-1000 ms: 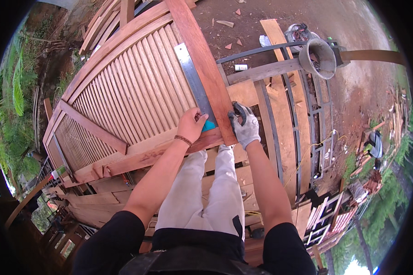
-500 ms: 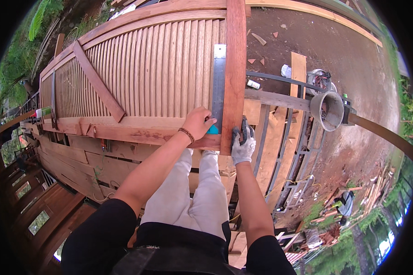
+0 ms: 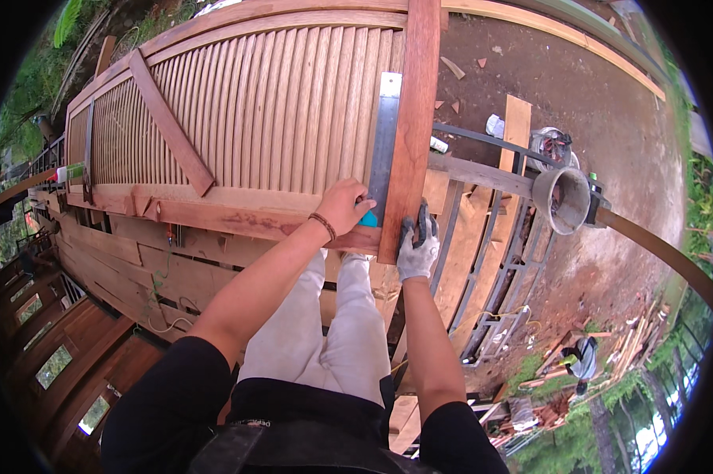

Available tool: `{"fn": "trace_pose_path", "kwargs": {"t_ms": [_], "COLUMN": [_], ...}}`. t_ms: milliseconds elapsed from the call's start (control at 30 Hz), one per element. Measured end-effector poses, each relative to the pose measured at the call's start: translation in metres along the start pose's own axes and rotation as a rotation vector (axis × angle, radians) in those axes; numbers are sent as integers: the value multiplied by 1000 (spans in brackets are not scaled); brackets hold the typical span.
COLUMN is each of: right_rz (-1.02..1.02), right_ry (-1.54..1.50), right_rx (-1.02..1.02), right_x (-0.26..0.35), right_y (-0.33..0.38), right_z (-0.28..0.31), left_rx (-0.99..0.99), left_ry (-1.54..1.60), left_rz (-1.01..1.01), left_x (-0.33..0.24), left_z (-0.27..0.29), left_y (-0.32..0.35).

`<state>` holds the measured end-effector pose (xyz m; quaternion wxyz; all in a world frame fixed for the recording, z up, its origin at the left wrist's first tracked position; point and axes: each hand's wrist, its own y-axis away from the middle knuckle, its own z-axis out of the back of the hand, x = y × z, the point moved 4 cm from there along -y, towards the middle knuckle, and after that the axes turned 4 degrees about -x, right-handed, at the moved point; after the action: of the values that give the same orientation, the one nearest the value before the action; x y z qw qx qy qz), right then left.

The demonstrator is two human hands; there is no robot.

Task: The person assembles a wooden slatted panel by applying glue to a frame piece, aligning it with a square, and securing it with a nail gun. They then use a drill to fasten the frame to a metal support and attach a diagonal brace to the panel.

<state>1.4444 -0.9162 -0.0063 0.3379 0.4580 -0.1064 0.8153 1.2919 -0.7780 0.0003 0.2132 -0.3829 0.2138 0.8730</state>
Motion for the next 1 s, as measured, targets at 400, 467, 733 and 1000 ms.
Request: {"fn": "trace_pose_path", "kwargs": {"t_ms": [400, 467, 733, 1000], "right_rz": [29, 27, 72, -16], "right_ry": [69, 36, 30, 69], "right_rx": [-14, -27, -36, -12], "right_x": [-10, -7, -4, -7], "right_y": [3, 2, 0, 2], "right_z": [-2, -2, -1, -1], "left_rx": [3, 21, 24, 5], "left_ry": [-11, -19, -30, -37], "left_rz": [-11, -1, 6, -12], "left_x": [-1, 0, -3, -2], "left_z": [0, 0, 0, -3], "left_y": [0, -1, -2, 0]}}
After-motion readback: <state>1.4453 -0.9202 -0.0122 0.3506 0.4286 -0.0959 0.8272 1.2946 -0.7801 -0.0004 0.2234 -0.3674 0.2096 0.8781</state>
